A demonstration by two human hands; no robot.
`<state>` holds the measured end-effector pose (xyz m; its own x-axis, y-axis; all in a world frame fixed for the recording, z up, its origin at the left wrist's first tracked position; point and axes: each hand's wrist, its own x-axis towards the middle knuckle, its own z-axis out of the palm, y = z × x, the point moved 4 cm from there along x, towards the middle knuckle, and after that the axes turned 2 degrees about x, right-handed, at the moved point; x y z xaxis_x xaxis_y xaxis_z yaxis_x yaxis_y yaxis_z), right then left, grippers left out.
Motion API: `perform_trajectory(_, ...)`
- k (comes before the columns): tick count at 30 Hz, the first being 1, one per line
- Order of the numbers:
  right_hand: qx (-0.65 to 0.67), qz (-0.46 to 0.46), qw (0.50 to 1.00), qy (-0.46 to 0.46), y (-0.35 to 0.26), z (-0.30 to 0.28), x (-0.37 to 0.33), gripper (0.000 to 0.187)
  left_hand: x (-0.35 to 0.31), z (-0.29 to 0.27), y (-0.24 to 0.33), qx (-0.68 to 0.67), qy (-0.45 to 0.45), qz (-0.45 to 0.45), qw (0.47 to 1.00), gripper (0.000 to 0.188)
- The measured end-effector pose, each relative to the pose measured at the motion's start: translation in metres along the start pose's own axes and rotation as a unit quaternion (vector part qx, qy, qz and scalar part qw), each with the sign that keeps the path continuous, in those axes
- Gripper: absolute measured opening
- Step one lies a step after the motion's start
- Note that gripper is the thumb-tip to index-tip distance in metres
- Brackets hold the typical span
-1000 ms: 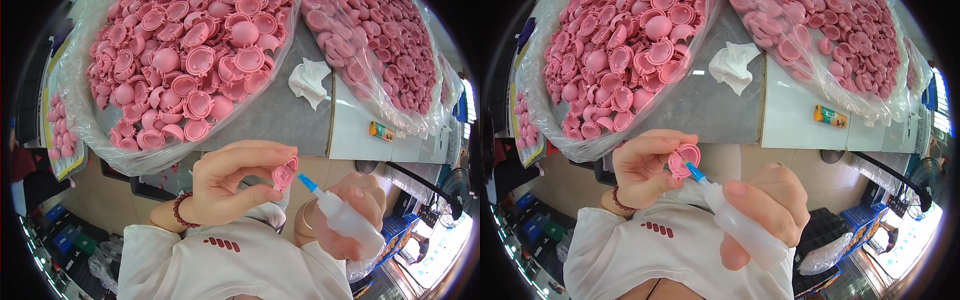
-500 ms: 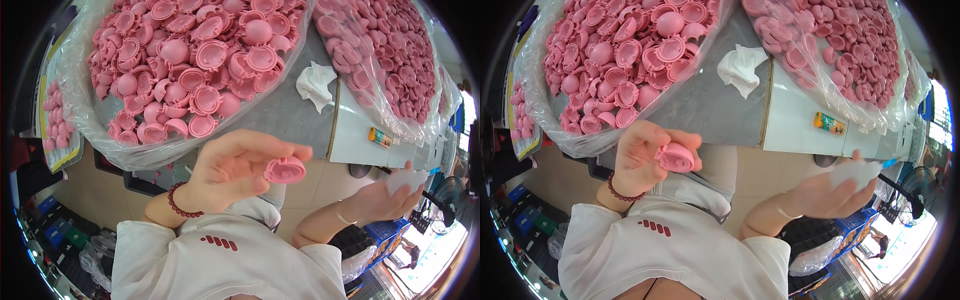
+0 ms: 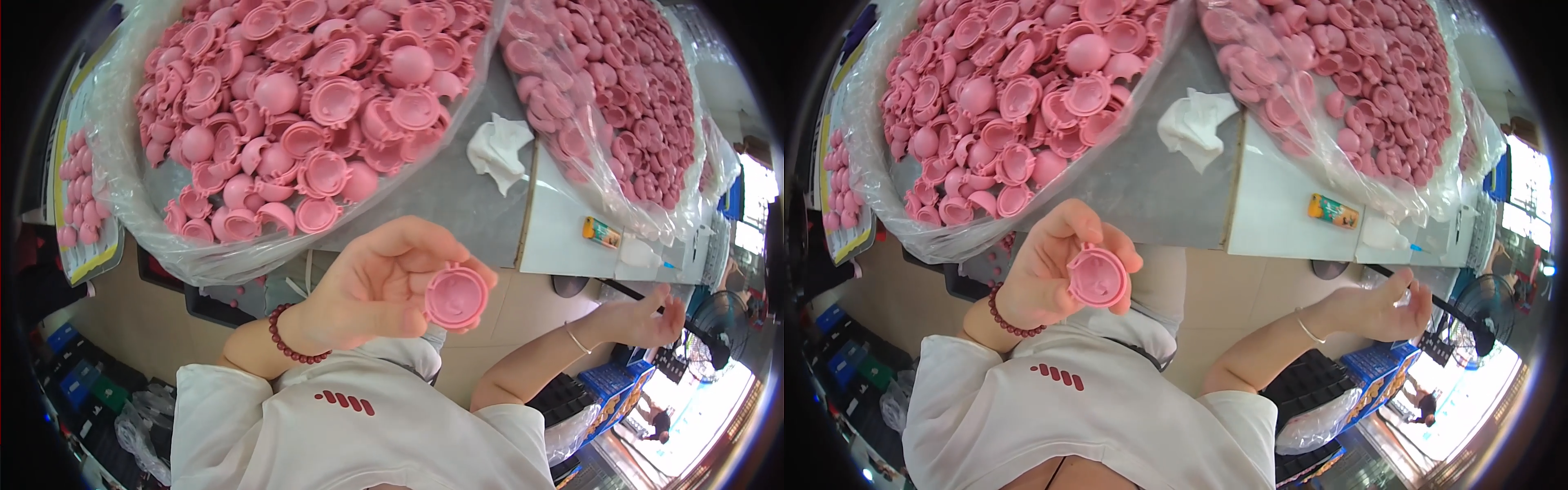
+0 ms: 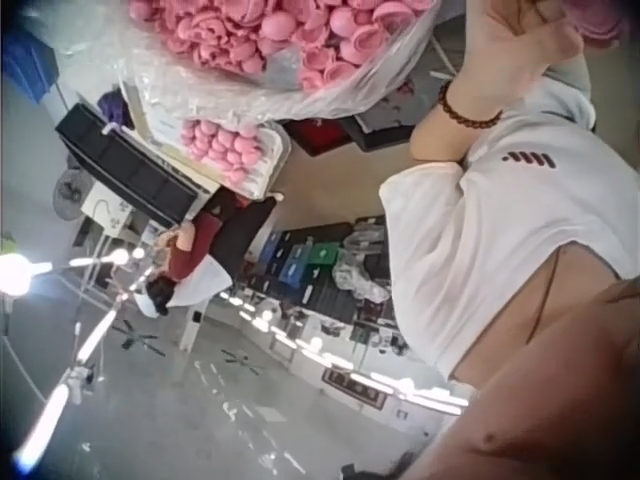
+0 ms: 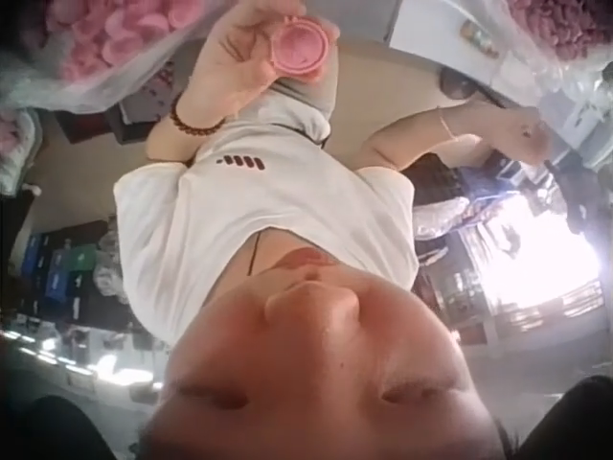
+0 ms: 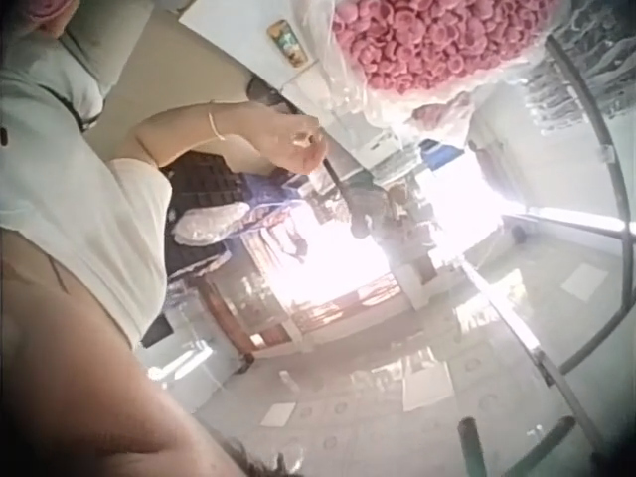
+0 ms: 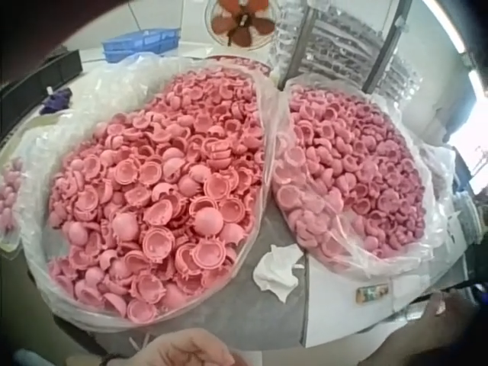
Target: Applying glue to small pink plastic parts and joining them together in a factory setting.
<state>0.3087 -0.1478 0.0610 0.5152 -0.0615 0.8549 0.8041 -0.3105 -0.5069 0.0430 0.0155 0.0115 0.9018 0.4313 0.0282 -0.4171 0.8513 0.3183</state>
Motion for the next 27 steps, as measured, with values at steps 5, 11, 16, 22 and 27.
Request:
perform_trajectory(5, 0.017, -0.131, 0.924, -0.358, -0.062, 0.081, 0.006, 0.02, 0.0, 0.006, 0.003, 0.232, 0.002, 0.045, 0.972, 0.044)
perform_trajectory(11, 0.007, -0.142, 0.822, -0.551, -0.048, 0.15, 0.002, 0.023, -0.003, 0.008, 0.003, 0.247, -0.009, 0.029, 0.969, 0.042)
perform_trajectory(16, 0.017, -0.098, 0.826, -0.555, -0.062, 0.139, -0.004, 0.021, -0.004, 0.005, 0.007, 0.257, -0.008, 0.03, 0.966, 0.042)
perform_trajectory(22, 0.229, 0.055, 0.778, -0.583, -0.086, 0.087, -0.043, 0.024, 0.0, 0.004, 0.009, 0.244, 0.004, 0.021, 0.97, 0.043)
perform_trajectory(27, 0.132, 0.004, 0.781, -0.61, -0.093, 0.079, -0.052, 0.026, 0.002, 0.004, 0.009, 0.252, 0.005, 0.026, 0.967, 0.044)
